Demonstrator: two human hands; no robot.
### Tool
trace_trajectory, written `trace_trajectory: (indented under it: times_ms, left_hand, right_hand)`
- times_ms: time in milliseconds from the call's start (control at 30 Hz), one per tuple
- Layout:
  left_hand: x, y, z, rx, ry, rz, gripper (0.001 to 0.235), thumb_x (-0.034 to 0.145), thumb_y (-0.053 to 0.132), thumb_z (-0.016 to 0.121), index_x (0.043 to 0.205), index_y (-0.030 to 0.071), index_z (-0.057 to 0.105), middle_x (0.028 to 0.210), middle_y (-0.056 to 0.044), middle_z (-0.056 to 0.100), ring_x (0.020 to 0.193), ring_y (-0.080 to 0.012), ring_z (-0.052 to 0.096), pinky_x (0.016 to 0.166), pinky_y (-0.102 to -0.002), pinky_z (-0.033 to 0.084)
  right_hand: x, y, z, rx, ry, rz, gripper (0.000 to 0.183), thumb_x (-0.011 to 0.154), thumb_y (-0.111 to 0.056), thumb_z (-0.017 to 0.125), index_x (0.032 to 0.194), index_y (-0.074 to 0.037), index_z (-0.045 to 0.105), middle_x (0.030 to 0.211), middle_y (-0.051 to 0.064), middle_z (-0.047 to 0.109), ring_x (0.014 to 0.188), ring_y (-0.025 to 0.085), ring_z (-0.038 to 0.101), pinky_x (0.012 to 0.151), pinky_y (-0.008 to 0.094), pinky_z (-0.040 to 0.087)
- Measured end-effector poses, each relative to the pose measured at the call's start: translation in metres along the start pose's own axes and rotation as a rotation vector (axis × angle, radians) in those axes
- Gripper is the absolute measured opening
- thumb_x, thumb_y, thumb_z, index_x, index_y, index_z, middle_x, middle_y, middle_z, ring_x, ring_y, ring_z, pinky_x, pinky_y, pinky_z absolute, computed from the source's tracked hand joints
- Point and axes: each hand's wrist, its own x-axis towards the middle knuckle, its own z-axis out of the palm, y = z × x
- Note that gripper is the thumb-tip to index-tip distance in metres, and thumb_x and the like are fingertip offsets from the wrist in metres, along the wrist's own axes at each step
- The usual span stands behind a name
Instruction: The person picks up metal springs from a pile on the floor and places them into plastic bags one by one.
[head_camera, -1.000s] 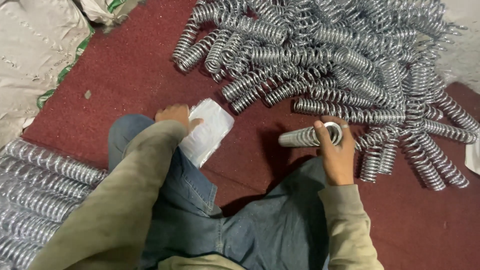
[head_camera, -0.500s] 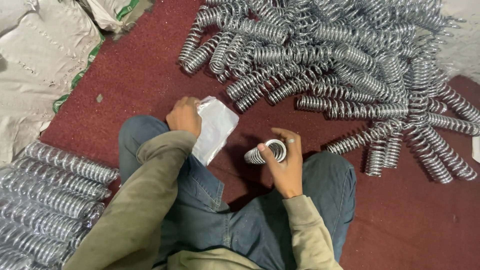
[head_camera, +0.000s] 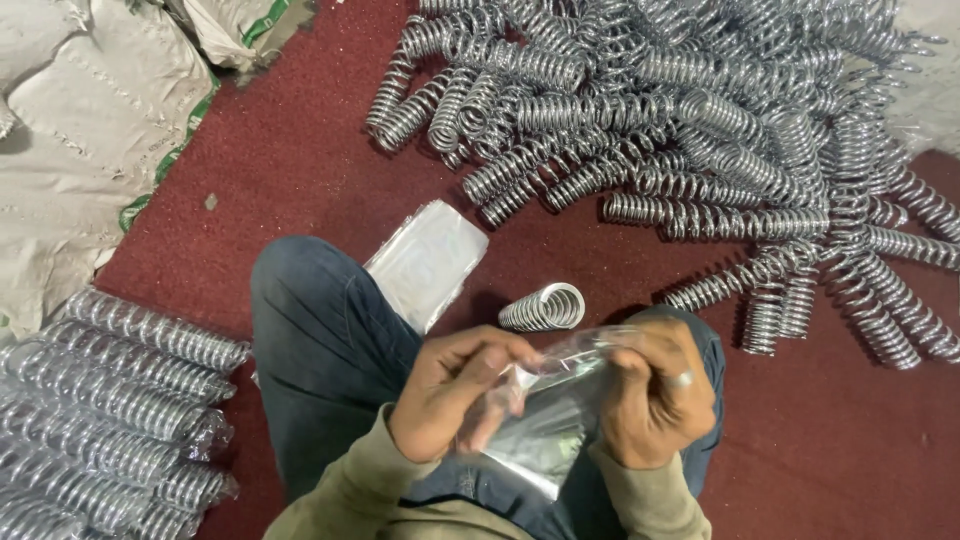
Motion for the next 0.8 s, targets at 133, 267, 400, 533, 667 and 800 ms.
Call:
trace_trajectory:
  times_ms: [133, 267, 400, 533, 667, 800]
  left_hand:
    - [-0.013, -0.029, 0.031, -0.289, 0.015, -0.191, 0.03, 0.102, 0.021, 0.061, 0.115, -0.006, 0.064, 0.087, -0.016, 0.064, 0.048, -0.0131, 0.054, 0.037, -0.022, 0.038]
    - [-0.013, -0.028, 0.042, 0.033, 0.039, 0.065, 0.023, 0.102, 0.03, 0.063, 0.112, 0.01, 0.063, 0.117, -0.006, 0.059, 0.08, -0.0054, 0.049, 0.069, -0.021, 0.04]
    - [-0.011, -0.043, 0.016, -0.084, -0.32, -0.186, 0.034, 0.102, 0.038, 0.051, 0.104, 0.007, 0.064, 0.091, -0.008, 0.068, 0.092, -0.016, 0.065, 0.093, -0.031, 0.051]
    - [-0.003, -0.074, 0.005, -0.136, -0.011, -0.185, 0.051, 0.106, 0.04, 0.048, 0.066, 0.009, 0.059, 0.071, -0.005, 0.062, 0.076, -0.0173, 0.06, 0.084, -0.034, 0.047]
    - [0.02, -0.078, -0.008, -0.201, 0.04, -0.134, 0.023, 0.104, 0.022, 0.059, 0.09, 0.004, 0.061, 0.084, -0.008, 0.061, 0.084, -0.0151, 0.061, 0.081, -0.029, 0.051]
    - [0.049, -0.057, -0.002, 0.238, 0.059, -0.005, 0.019, 0.094, 0.02, 0.068, 0.082, 0.005, 0.07, 0.095, -0.006, 0.059, 0.108, -0.0192, 0.06, 0.096, -0.033, 0.047]
  right_hand:
    - [-0.035, -0.004, -0.01, 0.125, 0.167, 0.366, 0.016, 0.104, -0.02, 0.063, 0.099, -0.004, 0.061, 0.086, 0.009, 0.067, 0.078, 0.017, 0.066, 0.074, 0.027, 0.056]
    - [-0.032, -0.02, -0.014, 0.084, -0.115, 0.45, 0.011, 0.097, -0.01, 0.066, 0.093, -0.007, 0.056, 0.082, 0.006, 0.06, 0.077, 0.017, 0.059, 0.076, 0.029, 0.05]
    - [-0.048, 0.004, -0.031, 0.448, -0.077, 0.885, 0.015, 0.095, -0.017, 0.072, 0.088, -0.012, 0.06, 0.074, -0.002, 0.053, 0.068, 0.009, 0.048, 0.064, 0.025, 0.039]
    - [-0.049, 0.007, -0.03, 0.407, -0.321, 1.092, 0.017, 0.095, -0.015, 0.072, 0.082, -0.007, 0.065, 0.06, 0.004, 0.059, 0.055, 0.013, 0.055, 0.059, 0.028, 0.046]
    - [-0.019, 0.007, -0.024, 0.362, -0.353, 1.033, 0.016, 0.094, -0.018, 0.07, 0.089, -0.003, 0.073, 0.076, 0.008, 0.071, 0.072, 0.017, 0.067, 0.072, 0.032, 0.057]
    - [0.004, 0.044, -0.017, -0.036, -0.435, 0.521, 0.004, 0.087, -0.007, 0.072, 0.084, -0.01, 0.072, 0.095, 0.006, 0.063, 0.085, 0.021, 0.063, 0.075, 0.033, 0.052]
